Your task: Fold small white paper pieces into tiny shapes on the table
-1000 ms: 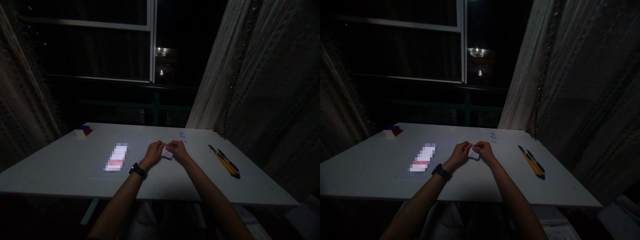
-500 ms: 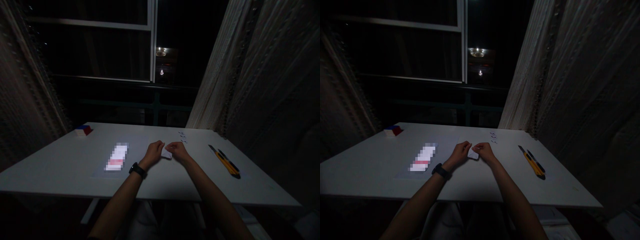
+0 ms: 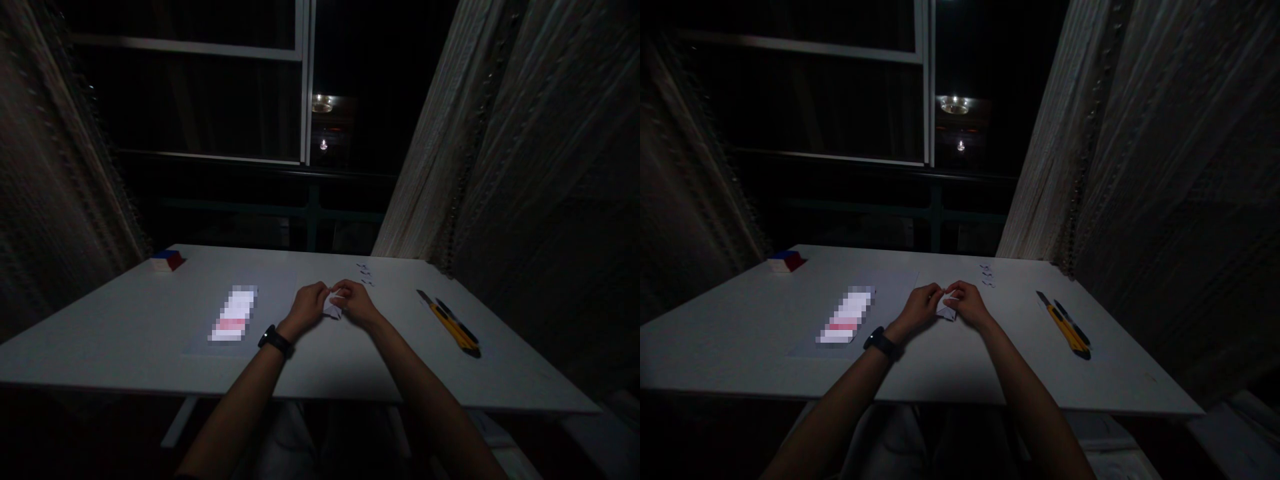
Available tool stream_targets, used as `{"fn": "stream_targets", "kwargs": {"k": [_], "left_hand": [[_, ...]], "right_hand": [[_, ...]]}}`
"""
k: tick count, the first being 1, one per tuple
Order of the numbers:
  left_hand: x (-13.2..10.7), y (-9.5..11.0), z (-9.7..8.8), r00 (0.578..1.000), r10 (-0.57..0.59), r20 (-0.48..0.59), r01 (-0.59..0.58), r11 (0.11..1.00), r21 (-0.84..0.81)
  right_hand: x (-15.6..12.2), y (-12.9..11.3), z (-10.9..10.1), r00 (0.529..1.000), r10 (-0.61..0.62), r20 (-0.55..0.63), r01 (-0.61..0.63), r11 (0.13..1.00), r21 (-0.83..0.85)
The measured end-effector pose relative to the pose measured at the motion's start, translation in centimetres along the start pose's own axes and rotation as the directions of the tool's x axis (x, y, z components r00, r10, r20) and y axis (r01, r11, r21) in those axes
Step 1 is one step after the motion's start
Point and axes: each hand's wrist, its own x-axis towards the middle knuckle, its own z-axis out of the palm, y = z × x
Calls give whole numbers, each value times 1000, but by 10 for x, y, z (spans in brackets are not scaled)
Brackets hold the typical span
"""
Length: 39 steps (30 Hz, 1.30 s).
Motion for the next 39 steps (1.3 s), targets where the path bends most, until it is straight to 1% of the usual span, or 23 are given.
{"fn": "stream_targets", "kwargs": {"k": [4, 9, 12, 15, 18, 21, 24, 29, 32, 39], "left_hand": [[-1, 2, -2, 1000, 27, -12, -27, 1000, 0], [-1, 5, -4, 996, 90, 0, -90, 992, 91], [-1, 6, -4, 994, 107, 10, -108, 989, 99], [-1, 6, -3, 997, 74, 19, -75, 997, 33], [0, 6, -2, 1000, 3, 31, 0, 995, -102], [1, 5, -2, 997, -69, 18, 71, 972, -222], [2, 5, -2, 994, -105, 20, 106, 958, -265], [1, 5, -1, 997, -60, 52, 70, 974, -215], [0, 5, -1, 998, -32, 50, 41, 981, -187], [2, 9, -2, 999, -30, 31, 34, 987, -158]], "right_hand": [[-1, -2, 0, 1000, -26, -1, 26, 999, -21], [0, -2, 1, 998, -50, -26, 50, 998, -31], [0, -3, 1, 998, -48, -48, 46, 998, -34], [-1, -5, 1, 998, -27, -55, 27, 1000, -10], [-2, -6, 0, 997, -2, -73, 3, 1000, 11], [-2, -7, -1, 995, 36, -92, -34, 999, 29], [-2, -8, -2, 993, 65, -94, -60, 997, 55], [-2, -9, -1, 995, 81, -61, -76, 993, 85], [-3, -10, 0, 997, 76, -31, -73, 993, 91], [-2, -9, -1, 1000, 29, -8, -28, 996, 80]]}}
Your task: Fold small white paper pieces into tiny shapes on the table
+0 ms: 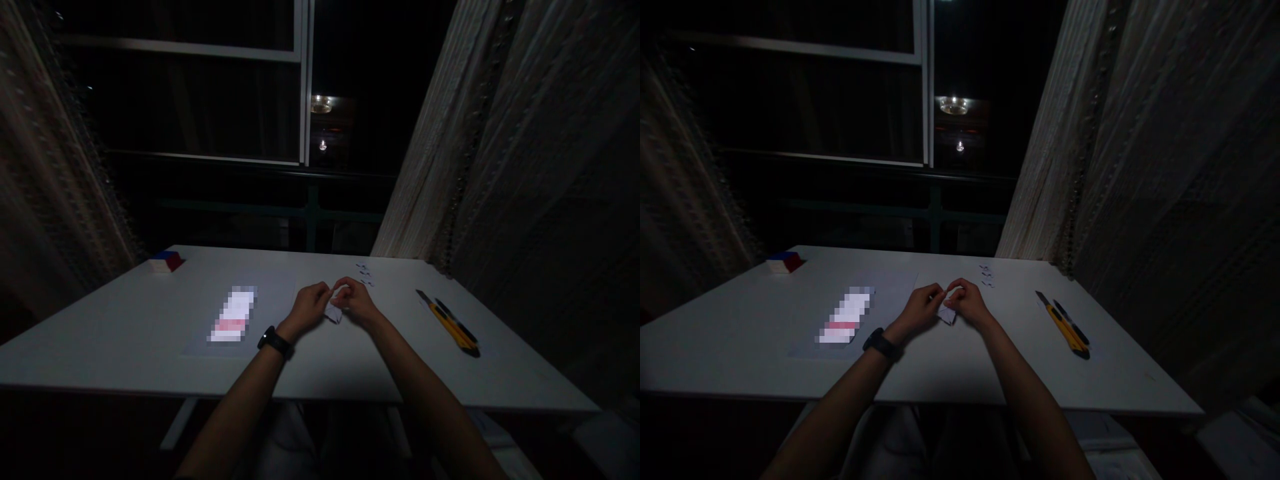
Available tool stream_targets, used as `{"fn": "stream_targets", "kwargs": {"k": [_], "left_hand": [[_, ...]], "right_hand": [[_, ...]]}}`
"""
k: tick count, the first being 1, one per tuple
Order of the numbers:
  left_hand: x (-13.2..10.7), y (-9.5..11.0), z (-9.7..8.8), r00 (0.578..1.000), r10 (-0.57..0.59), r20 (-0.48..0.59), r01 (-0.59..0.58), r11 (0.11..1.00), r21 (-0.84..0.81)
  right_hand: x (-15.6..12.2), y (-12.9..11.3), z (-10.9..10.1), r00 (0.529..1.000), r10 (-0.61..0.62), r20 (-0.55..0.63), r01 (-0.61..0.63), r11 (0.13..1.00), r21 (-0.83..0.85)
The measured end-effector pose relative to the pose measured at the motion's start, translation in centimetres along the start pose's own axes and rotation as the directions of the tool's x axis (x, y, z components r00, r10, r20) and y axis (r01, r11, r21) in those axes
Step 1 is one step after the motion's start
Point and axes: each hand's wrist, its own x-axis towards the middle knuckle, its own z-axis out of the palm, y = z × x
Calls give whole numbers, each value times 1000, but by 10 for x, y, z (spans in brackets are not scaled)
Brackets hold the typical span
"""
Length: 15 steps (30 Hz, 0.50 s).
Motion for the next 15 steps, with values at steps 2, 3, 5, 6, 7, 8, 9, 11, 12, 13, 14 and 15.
{"fn": "stream_targets", "kwargs": {"k": [2, 3, 5, 6, 7, 8, 9, 11, 12, 13, 14, 15], "left_hand": [[0, 1, -1, 1000, -16, -5, 16, 1000, -6], [0, 1, -1, 1000, -27, -7, 27, 1000, -11], [1, 0, -1, 999, -48, -8, 48, 999, -18], [1, 0, -1, 999, -53, -10, 53, 998, -21], [1, 0, 0, 999, -53, -11, 52, 998, -25], [1, -1, 0, 999, -49, -12, 49, 998, -31], [1, -1, 1, 999, -43, -9, 43, 998, -38], [1, -1, 1, 999, -33, -1, 33, 998, -54], [1, -1, 1, 999, -32, 4, 33, 998, -62], [1, -1, 1, 999, -35, 9, 35, 997, -69], [1, 0, 1, 999, -38, 15, 39, 996, -78], [1, 0, 1, 999, -43, 21, 44, 995, -87]], "right_hand": [[0, 1, -1, 1000, -10, 0, 10, 1000, -18], [0, 1, -1, 1000, -14, 12, 14, 999, -30], [0, 2, -2, 999, -21, 46, 24, 998, -54], [0, 2, -2, 998, -23, 60, 27, 998, -60], [-1, 3, -1, 997, -22, 71, 26, 998, -60], [-1, 3, -1, 997, -19, 74, 23, 998, -52], [-1, 3, 0, 997, -15, 70, 18, 999, -37], [-1, 3, 0, 998, -6, 65, 6, 1000, -2], [-1, 3, 1, 998, -2, 64, 2, 1000, 10], [-1, 3, 1, 998, 1, 65, -2, 1000, 17], [-1, 3, 0, 998, 4, 68, -5, 1000, 20], [-1, 3, 0, 997, 7, 70, -9, 1000, 22]]}}
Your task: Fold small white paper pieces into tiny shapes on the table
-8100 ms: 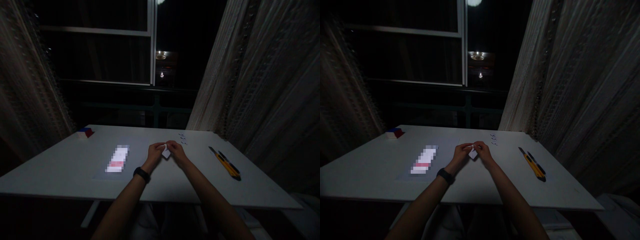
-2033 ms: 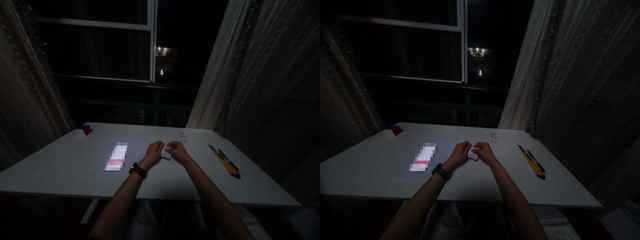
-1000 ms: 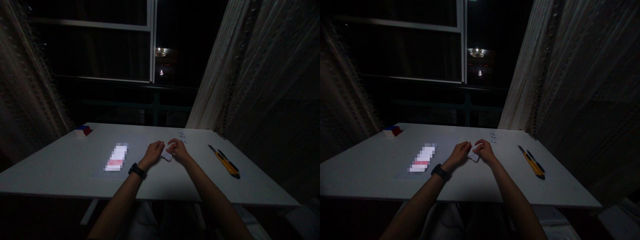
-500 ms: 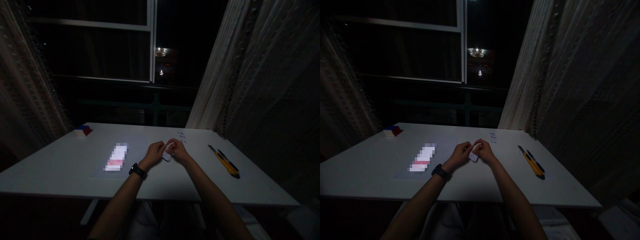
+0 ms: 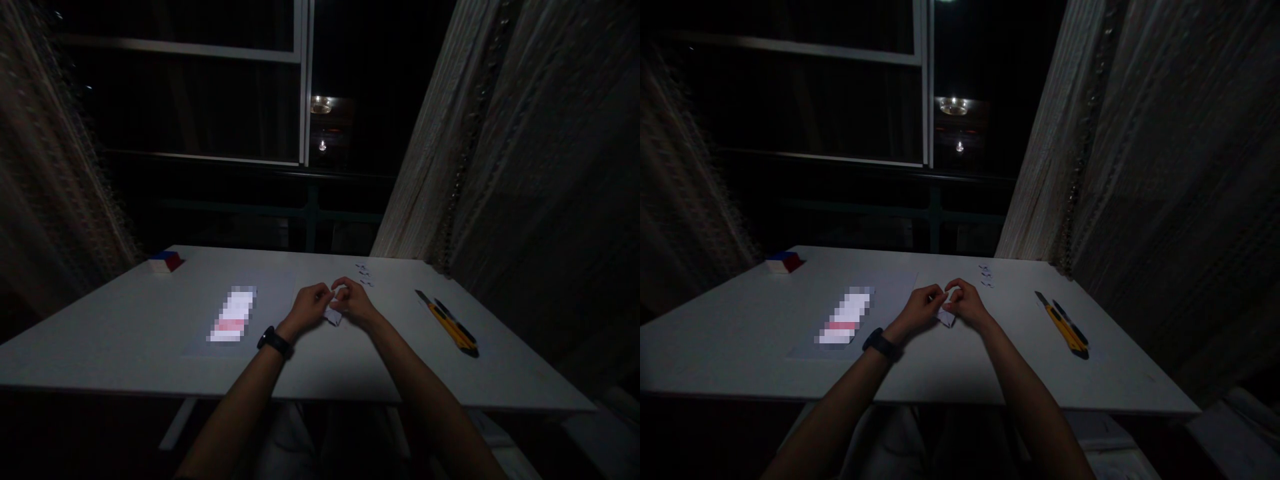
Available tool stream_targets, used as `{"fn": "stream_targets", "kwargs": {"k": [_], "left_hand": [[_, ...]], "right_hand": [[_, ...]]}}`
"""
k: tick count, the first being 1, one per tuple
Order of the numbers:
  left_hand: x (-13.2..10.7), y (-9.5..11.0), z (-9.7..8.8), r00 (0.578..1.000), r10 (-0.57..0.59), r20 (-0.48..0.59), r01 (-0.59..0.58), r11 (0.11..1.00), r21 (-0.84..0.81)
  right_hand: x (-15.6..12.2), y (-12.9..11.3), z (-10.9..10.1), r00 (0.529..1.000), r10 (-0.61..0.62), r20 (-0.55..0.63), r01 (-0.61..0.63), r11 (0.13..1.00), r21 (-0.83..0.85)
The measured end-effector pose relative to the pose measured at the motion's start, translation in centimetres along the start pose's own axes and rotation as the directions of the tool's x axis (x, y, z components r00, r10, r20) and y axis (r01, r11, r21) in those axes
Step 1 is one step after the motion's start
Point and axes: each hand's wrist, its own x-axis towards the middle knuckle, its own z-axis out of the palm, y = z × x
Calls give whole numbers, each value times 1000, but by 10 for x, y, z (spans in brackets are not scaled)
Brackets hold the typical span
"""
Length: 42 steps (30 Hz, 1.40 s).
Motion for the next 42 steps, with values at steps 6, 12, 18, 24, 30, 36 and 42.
{"fn": "stream_targets", "kwargs": {"k": [6, 12, 18, 24, 30, 36, 42], "left_hand": [[0, 0, -1, 1000, -22, -13, 22, 1000, 8], [0, 2, -1, 1000, -22, -17, 23, 999, 49], [1, 0, -1, 999, -54, -6, 54, 996, 73], [2, -1, 3, 999, -37, -8, 37, 996, 79], [2, 2, 1, 999, -45, 7, 44, 996, 77], [3, -5, 0, 994, -59, -90, 66, 995, 77], [4, -3, -1, 980, -83, -179, 97, 993, 71]], "right_hand": [[0, -1, -2, 1000, -1, -11, 1, 1000, 5], [1, -1, -2, 1000, -8, -14, 8, 1000, 15], [0, 1, -5, 998, 20, 52, -19, 1000, -13], [0, 4, -3, 999, 25, 48, -24, 999, -27], [1, 2, 1, 999, 40, -25, -40, 999, 11], [0, -4, -4, 993, 118, 21, -119, 986, 115], [-3, -5, -2, 985, 139, 98, -151, 979, 134]]}}
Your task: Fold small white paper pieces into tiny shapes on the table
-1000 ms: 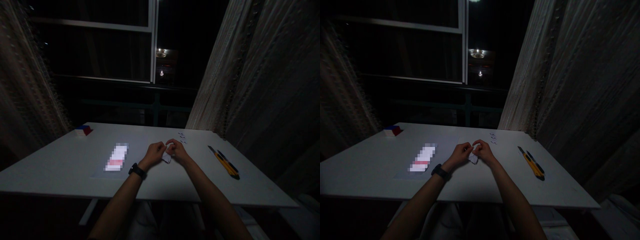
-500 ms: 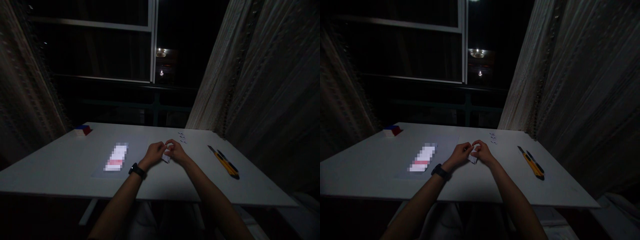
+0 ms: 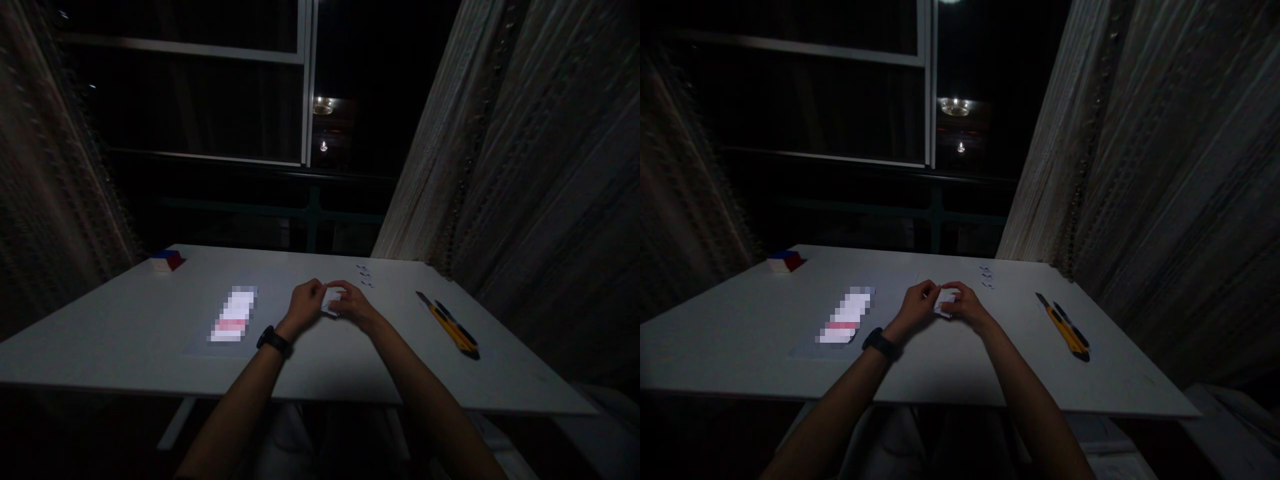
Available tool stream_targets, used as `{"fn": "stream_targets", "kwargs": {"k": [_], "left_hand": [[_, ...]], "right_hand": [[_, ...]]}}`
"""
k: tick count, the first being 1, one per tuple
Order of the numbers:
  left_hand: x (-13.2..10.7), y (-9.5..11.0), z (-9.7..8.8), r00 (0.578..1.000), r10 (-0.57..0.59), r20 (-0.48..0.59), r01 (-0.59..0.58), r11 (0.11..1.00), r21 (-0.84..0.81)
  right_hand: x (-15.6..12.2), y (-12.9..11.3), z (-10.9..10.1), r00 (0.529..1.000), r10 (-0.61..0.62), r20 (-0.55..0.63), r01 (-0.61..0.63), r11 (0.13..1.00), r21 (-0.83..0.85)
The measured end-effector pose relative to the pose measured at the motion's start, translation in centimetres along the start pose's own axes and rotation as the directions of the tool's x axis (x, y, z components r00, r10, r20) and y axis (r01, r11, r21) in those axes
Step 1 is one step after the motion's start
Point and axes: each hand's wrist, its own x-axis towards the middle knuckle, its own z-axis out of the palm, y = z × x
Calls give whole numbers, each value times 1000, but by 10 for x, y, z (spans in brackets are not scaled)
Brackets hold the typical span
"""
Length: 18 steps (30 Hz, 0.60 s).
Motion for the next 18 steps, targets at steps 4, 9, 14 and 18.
{"fn": "stream_targets", "kwargs": {"k": [4, 9, 14, 18], "left_hand": [[0, 3, -1, 1000, -9, -12, 9, 999, -36], [-2, 7, -3, 1000, 17, 25, -15, 997, -81], [-3, 6, -4, 996, 58, 73, -49, 992, -114], [-3, 3, -2, 994, 73, 78, -69, 996, -58]], "right_hand": [[1, 3, 5, 996, -59, -60, 56, 997, -50], [2, 1, 7, 985, -94, -145, 72, 986, -149], [3, 4, 4, 978, -119, -174, 75, 967, -245], [4, 5, 4, 978, -154, -142, 109, 952, -285]]}}
